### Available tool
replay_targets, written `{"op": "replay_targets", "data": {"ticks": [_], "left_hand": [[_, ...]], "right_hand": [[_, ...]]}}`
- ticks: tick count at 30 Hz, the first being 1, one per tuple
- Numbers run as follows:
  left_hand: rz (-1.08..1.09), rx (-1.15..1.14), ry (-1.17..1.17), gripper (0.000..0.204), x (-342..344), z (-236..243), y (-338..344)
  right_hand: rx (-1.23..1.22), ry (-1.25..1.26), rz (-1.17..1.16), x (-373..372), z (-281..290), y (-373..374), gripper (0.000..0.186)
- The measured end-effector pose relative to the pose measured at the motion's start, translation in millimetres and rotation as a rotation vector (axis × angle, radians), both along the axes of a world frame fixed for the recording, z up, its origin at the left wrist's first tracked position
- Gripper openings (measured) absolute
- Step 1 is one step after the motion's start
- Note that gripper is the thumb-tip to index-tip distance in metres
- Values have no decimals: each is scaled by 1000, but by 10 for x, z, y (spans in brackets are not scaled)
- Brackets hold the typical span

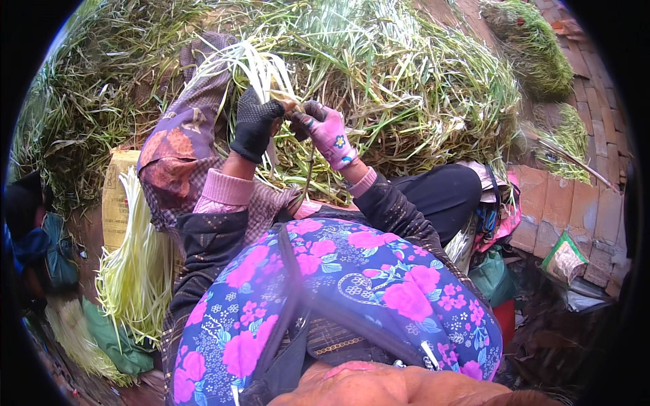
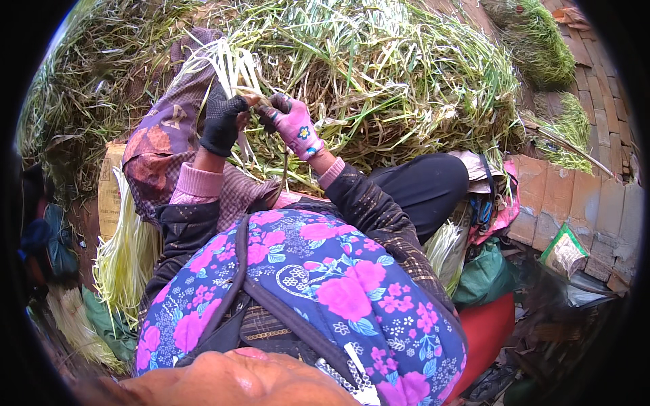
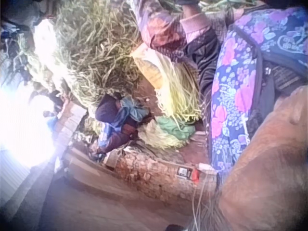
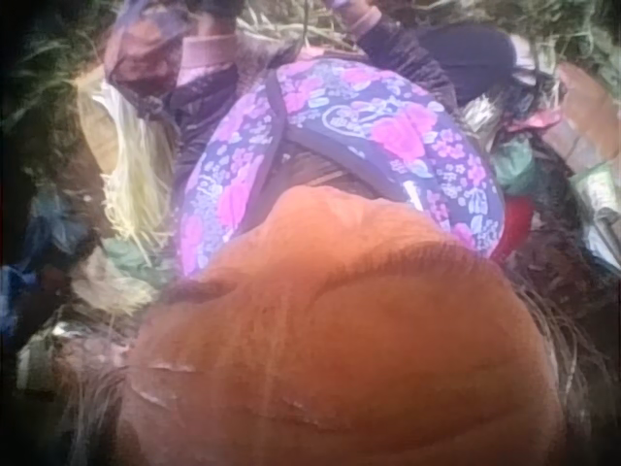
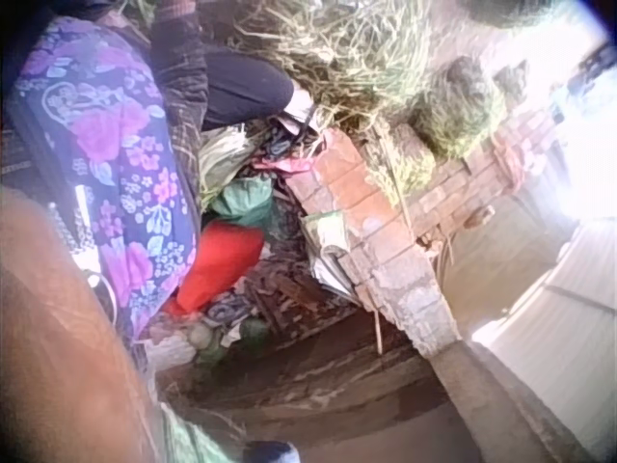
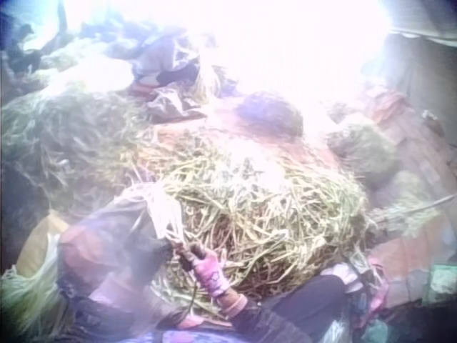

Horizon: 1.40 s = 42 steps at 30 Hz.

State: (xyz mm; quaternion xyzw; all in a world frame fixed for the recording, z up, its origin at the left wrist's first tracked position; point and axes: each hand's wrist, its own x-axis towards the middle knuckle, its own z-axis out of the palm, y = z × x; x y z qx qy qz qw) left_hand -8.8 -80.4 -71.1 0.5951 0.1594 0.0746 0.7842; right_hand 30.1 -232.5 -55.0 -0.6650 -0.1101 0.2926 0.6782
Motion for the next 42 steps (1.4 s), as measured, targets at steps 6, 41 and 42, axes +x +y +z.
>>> {"op": "replay_targets", "data": {"ticks": [6,41,42], "left_hand": [[68,-228,-70,40,17,97,-39],[244,-513,-281,31,-90,257,684],[232,-489,-259,30,-73,257,654]], "right_hand": [[-107,1,108,-44,7,-25,21],[-258,110,432,1,-315,-311,24],[-163,31,209,116,-273,-385,26]]}}
